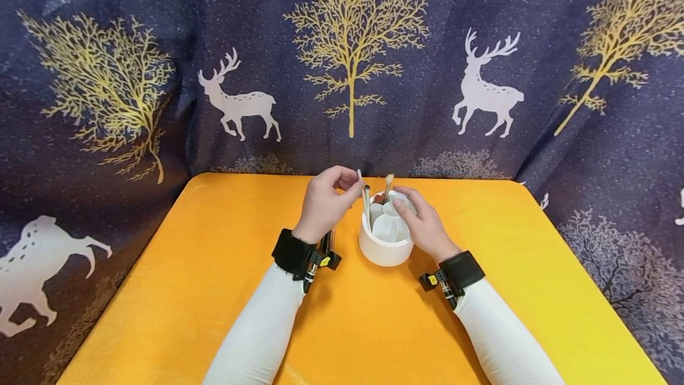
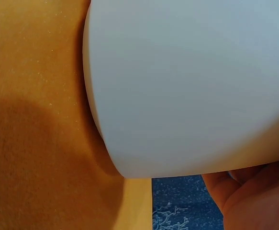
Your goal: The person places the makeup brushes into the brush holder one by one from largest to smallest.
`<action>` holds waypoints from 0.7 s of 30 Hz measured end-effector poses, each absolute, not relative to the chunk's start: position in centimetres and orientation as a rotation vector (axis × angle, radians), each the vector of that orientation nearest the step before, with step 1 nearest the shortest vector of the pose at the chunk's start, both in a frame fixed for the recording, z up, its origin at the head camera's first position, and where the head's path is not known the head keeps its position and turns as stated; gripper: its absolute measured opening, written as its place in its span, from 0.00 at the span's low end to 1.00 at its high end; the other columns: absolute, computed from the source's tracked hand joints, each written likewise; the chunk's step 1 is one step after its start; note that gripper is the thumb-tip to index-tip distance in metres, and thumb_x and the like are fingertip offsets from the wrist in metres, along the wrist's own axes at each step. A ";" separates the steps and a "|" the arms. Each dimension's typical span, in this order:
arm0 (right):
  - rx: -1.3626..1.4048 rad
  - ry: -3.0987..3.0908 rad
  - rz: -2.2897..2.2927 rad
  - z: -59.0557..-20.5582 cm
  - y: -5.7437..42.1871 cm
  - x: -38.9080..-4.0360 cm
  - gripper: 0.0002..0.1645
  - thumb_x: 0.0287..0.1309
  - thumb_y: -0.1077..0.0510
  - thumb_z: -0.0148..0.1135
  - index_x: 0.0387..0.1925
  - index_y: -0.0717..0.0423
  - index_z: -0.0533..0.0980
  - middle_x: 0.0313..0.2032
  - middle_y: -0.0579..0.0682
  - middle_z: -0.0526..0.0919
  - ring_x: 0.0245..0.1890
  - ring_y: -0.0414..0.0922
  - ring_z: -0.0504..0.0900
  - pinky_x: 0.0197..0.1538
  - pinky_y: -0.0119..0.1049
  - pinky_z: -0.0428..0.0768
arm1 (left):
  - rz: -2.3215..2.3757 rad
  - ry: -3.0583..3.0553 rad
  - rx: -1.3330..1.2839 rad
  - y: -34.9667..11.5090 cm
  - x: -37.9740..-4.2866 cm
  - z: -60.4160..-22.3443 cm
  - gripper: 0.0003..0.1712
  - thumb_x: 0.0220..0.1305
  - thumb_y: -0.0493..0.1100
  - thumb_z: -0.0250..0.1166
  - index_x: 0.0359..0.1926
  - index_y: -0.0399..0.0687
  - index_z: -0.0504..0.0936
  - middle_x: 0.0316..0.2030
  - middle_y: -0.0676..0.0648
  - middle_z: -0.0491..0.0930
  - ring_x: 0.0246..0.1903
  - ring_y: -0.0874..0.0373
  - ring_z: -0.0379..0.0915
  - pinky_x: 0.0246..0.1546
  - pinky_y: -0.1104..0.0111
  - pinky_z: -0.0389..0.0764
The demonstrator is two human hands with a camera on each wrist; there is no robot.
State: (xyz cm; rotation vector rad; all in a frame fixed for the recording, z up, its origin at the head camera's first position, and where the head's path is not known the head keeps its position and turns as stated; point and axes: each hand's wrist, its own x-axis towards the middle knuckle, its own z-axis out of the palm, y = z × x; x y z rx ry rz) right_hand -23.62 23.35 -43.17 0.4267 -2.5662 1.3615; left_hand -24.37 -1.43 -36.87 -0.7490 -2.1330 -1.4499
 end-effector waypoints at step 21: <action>0.417 -2.578 1.366 -43.1 23.3 -23.6 0.29 0.71 0.32 0.45 0.68 0.33 0.65 0.63 0.44 0.72 0.63 0.47 0.69 0.61 0.55 0.68 | -1.339 -2.157 -0.783 -1.3 -24.5 -37.0 0.07 0.66 0.49 0.66 0.43 0.57 0.82 0.34 0.63 0.79 0.33 0.69 0.74 0.29 0.67 0.74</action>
